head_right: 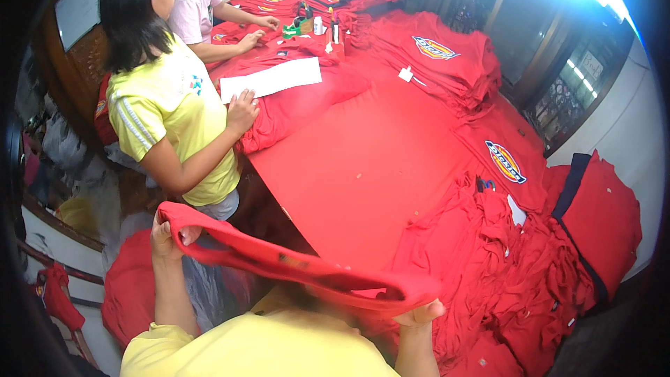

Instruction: The person organizes and folds red t-shirts on a table, aligning the graphics and smoothing the fabric by hand.

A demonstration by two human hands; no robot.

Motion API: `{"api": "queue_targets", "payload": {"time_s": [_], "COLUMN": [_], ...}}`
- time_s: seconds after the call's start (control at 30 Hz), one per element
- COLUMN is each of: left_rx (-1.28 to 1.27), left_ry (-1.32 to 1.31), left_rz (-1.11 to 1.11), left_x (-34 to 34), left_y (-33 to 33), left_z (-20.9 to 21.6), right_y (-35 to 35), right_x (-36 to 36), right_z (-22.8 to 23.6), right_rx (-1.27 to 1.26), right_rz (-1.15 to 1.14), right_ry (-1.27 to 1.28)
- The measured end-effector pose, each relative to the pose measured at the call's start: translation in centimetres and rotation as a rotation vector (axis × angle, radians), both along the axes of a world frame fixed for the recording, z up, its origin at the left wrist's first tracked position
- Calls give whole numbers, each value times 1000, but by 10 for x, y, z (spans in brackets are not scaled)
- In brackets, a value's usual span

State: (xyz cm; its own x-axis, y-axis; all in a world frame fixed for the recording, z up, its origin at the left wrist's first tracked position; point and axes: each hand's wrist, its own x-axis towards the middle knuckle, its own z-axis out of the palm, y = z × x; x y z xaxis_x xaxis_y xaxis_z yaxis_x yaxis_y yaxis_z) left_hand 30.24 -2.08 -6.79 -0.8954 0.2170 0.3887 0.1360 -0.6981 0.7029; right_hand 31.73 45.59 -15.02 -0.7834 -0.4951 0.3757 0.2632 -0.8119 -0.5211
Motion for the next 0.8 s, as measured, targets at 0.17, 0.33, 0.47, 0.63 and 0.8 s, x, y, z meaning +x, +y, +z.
{"api": "queue_targets", "payload": {"time_s": [0.17,0.33,0.47,0.63,0.8], "left_rx": [-112,-126,-136,-113,-34], "left_ry": [-209,-263,-180,10,325], "left_rz": [44,-17,-178,-66,-419], "left_x": [-58,-119,-164,-261,-297], "left_y": [15,17,19,24,47], "left_z": [3,6,14,53,44], "right_y": [-12,-9,-5,-12,0], "right_x": [-8,-33,-28,-1,-30], "right_z": [15,48,73,119,138], "right_rx": [-12,-17,191,524,-101], "right_rz": [-461,-449,-881,-1552,-1050], "right_ry": [-149,-477,-371,208,784]}}
